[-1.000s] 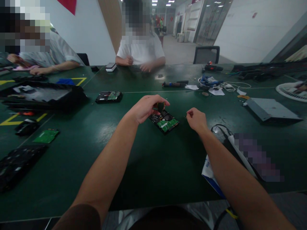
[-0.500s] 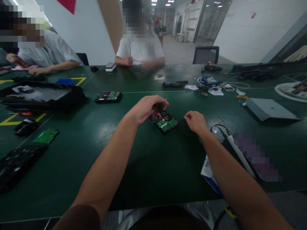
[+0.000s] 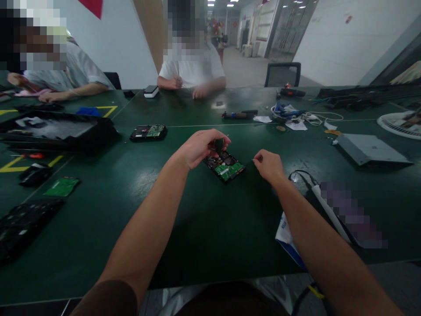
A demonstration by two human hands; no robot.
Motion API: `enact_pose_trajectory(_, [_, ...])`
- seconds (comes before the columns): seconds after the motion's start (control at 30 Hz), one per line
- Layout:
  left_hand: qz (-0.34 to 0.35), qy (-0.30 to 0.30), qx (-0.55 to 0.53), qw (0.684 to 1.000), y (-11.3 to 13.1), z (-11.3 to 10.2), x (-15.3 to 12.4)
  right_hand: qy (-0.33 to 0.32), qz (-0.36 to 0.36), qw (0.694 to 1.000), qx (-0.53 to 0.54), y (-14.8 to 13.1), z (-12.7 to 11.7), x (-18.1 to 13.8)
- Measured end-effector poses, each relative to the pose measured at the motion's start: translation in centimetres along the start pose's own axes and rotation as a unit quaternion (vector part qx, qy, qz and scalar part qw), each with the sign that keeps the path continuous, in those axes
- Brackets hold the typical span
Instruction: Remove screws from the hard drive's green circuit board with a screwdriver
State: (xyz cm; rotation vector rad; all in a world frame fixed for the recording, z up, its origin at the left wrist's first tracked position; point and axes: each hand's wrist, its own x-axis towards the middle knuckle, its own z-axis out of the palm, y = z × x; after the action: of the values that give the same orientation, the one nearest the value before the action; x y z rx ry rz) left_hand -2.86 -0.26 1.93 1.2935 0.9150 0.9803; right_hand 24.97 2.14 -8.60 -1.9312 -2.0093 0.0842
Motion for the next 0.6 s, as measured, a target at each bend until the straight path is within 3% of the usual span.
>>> enact_pose_trajectory(0.2, [0.000,0.000,-0.001,1.000,0.1,0.1,-0.1,0.005,0.002,0.999,0.040,0.5,0.3,0.0])
enact_pose_trajectory(0.43, [-0.003,0.004,0.000,1.000,0.1,0.0,-0.1,0.062,0.047,0.996,0.037,1.2,0.6,0.3])
enact_pose_trajectory(0.6, [-0.004,0.001,0.000,1.000,0.2,0.1,-0.1,0.025,0.021,0.999,0.033,0.8,0.4,0.2])
